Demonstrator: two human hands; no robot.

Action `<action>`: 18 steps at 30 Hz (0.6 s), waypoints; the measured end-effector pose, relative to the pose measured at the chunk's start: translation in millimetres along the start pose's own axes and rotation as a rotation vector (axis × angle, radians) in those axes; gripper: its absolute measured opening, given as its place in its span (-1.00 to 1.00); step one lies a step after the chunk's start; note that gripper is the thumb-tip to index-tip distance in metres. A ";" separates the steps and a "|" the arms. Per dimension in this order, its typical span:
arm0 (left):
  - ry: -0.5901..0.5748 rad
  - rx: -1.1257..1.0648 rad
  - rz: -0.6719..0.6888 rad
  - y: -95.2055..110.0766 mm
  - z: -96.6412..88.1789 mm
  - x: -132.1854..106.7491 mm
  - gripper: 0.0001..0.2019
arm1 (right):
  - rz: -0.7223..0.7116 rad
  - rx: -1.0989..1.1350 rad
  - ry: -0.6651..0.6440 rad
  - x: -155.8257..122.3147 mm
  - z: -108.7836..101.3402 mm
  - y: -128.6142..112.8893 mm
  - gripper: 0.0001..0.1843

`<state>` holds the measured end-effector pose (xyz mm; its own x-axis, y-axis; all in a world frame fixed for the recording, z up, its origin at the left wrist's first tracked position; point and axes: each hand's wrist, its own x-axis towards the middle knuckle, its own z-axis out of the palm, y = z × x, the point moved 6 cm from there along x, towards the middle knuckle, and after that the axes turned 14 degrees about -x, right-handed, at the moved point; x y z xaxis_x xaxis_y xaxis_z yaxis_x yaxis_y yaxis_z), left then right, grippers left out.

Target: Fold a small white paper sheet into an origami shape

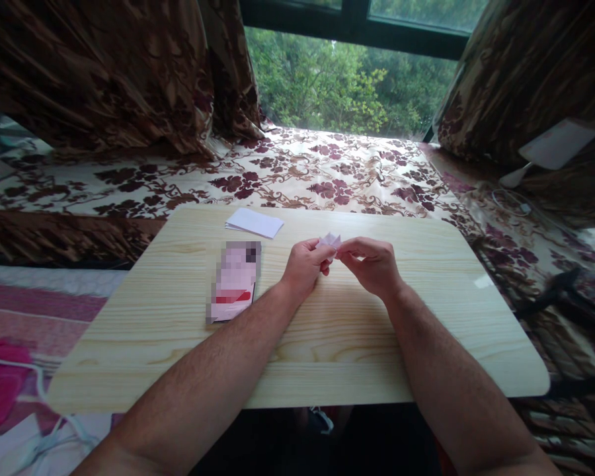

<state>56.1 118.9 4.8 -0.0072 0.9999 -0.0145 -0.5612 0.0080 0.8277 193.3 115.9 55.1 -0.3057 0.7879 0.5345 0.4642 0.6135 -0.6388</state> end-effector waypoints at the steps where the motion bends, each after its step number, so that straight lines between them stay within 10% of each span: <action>1: -0.003 -0.007 -0.006 -0.1 0.2 0.2 -0.81 | -0.002 -0.001 0.000 0.1 -0.1 -0.2 -0.88; 18: 0.038 -0.017 -0.041 -2.0 -2.0 1.1 -0.81 | 0.088 0.139 -0.021 -3.7 6.7 10.1 -0.91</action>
<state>55.6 120.0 2.0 -0.0151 0.9974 -0.0698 -0.5758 0.0484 0.8161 193.5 119.5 43.0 -0.2875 0.8388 0.4624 0.3710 0.5426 -0.7536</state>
